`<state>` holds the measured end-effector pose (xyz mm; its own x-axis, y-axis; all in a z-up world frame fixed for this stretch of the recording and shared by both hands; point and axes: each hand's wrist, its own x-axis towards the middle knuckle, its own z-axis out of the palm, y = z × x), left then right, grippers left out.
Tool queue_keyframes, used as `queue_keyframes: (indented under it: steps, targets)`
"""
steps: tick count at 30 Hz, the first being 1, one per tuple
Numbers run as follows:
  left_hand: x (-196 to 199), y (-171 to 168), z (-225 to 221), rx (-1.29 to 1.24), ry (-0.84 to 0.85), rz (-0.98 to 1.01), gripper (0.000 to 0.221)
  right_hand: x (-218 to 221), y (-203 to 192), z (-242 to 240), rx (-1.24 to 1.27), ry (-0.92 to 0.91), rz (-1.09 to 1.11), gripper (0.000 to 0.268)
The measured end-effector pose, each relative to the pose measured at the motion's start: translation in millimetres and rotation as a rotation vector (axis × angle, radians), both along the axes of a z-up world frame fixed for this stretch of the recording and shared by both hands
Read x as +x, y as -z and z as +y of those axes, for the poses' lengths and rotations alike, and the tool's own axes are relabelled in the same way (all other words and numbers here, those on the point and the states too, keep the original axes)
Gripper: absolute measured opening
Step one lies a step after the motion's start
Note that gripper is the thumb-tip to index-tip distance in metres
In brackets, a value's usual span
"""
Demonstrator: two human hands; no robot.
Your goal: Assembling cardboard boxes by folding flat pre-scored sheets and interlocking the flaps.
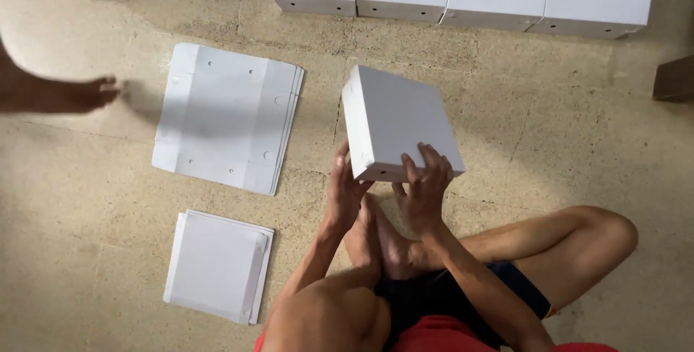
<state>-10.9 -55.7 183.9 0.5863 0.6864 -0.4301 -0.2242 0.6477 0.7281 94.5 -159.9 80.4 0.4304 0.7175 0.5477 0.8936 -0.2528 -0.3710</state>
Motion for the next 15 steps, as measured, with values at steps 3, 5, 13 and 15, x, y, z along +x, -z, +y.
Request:
queue_keyframes:
  steps: [3,5,13,15]
  targets:
    - [-10.4,5.9,0.4,0.044,0.128,0.247,0.096,-6.0,23.7,-18.0,-0.075,-0.019,-0.194,0.066]
    - [-13.4,4.8,-1.5,0.004,0.157,0.263,0.099,-11.0,27.1,-25.2,-0.085,-0.026,-0.215,0.069]
    - [-34.7,18.3,4.5,0.047,0.163,0.296,0.105,6.6,3.4,-44.5,-0.263,-0.243,0.307,0.070]
    - [-43.2,37.3,7.9,0.009,0.112,0.270,0.102,12.8,-16.6,-36.0,-0.225,-0.036,0.552,0.061]
